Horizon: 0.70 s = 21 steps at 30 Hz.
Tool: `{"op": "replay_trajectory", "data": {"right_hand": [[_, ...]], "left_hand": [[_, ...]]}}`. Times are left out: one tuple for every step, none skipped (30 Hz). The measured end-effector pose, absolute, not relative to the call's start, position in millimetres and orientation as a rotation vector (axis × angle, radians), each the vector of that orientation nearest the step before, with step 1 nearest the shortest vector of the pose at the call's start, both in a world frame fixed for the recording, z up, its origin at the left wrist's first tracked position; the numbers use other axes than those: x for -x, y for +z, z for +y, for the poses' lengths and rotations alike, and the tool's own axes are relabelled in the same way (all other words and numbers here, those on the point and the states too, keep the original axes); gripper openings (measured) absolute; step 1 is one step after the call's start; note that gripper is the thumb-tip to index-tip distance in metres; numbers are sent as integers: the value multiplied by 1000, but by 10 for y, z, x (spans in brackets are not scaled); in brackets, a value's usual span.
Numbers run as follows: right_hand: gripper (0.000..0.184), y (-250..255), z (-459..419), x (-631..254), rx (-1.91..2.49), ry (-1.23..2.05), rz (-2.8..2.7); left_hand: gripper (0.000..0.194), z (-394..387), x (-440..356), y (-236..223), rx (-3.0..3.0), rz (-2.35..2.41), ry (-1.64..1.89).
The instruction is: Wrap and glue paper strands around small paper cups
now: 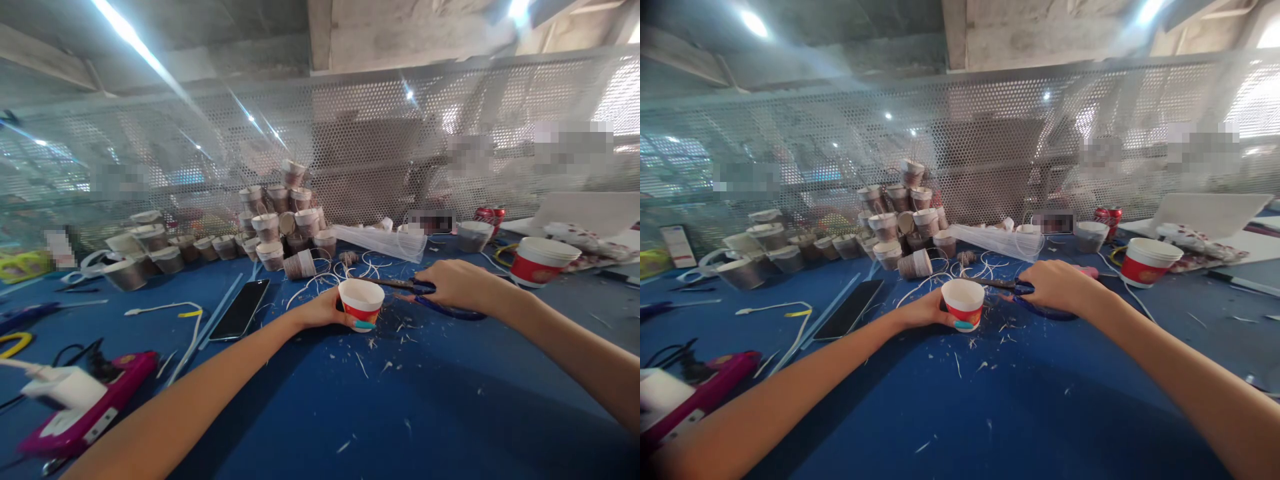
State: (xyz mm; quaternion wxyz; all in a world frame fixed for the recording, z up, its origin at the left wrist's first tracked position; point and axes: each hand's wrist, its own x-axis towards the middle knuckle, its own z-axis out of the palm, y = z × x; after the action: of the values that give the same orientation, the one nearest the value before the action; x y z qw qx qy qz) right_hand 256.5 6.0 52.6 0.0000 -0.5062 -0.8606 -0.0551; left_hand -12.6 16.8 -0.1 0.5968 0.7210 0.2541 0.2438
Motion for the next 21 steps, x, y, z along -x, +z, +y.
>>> {"op": "replay_trajectory", "data": {"right_hand": [[42,533,60,-2565,1592,-167,-2697],[41,541,62,-2568,1596,-163,-2683],[39,549,66,-2575,1605,-161,-2662],[38,557,72,-2585,1619,-156,-2640],[37,564,78,-2598,1635,-151,-2616],[37,571,86,-2613,1647,-143,-2597],[37,576,92,-2629,1655,-134,-2586],[37,580,97,-2643,1663,-129,-2583],[38,582,100,-2653,1664,-134,-2588],[39,583,100,-2660,1657,-147,-2600],[40,581,97,-2663,1647,-165,-2615],[42,579,92,-2661,1636,-180,-2633],[44,577,84,-2655,1626,-190,-2651],[46,576,74,-2646,1618,-190,-2669],[47,577,64,-2635,1616,-184,-2682],[48,581,53,-2624,1619,-175,-2690],[48,588,44,-2613,1624,-165,-2693],[47,595,35,-2603,1627,-158,-2692],[46,603,29,-2595,1628,-156,-2687],[45,609,26,-2590,1627,-152,-2685],[46,613,26,-2587,1624,-143,-2685]], "left_hand": [[64,167,128,5,-1672,586,559],[64,168,132,9,-1672,584,550],[65,170,137,11,-1675,583,545],[67,173,143,11,-1681,580,543],[70,178,150,7,-1690,574,543],[73,185,155,0,-1700,568,552],[77,191,158,-10,-1713,562,566],[80,195,157,-19,-1730,557,583],[81,198,153,-28,-1747,559,600],[81,196,146,-34,-1763,566,613],[79,192,137,-37,-1775,577,621],[76,185,127,-36,-1782,587,621],[74,177,117,-33,-1783,593,615],[73,168,108,-27,-1777,594,611],[72,160,102,-21,-1769,592,606],[72,154,99,-15,-1760,587,601],[72,151,98,-10,-1752,580,598],[71,149,98,-5,-1745,575,594],[71,149,100,0,-1740,572,590],[71,148,101,6,-1734,571,586],[70,147,102,12,-1726,571,584]]}}
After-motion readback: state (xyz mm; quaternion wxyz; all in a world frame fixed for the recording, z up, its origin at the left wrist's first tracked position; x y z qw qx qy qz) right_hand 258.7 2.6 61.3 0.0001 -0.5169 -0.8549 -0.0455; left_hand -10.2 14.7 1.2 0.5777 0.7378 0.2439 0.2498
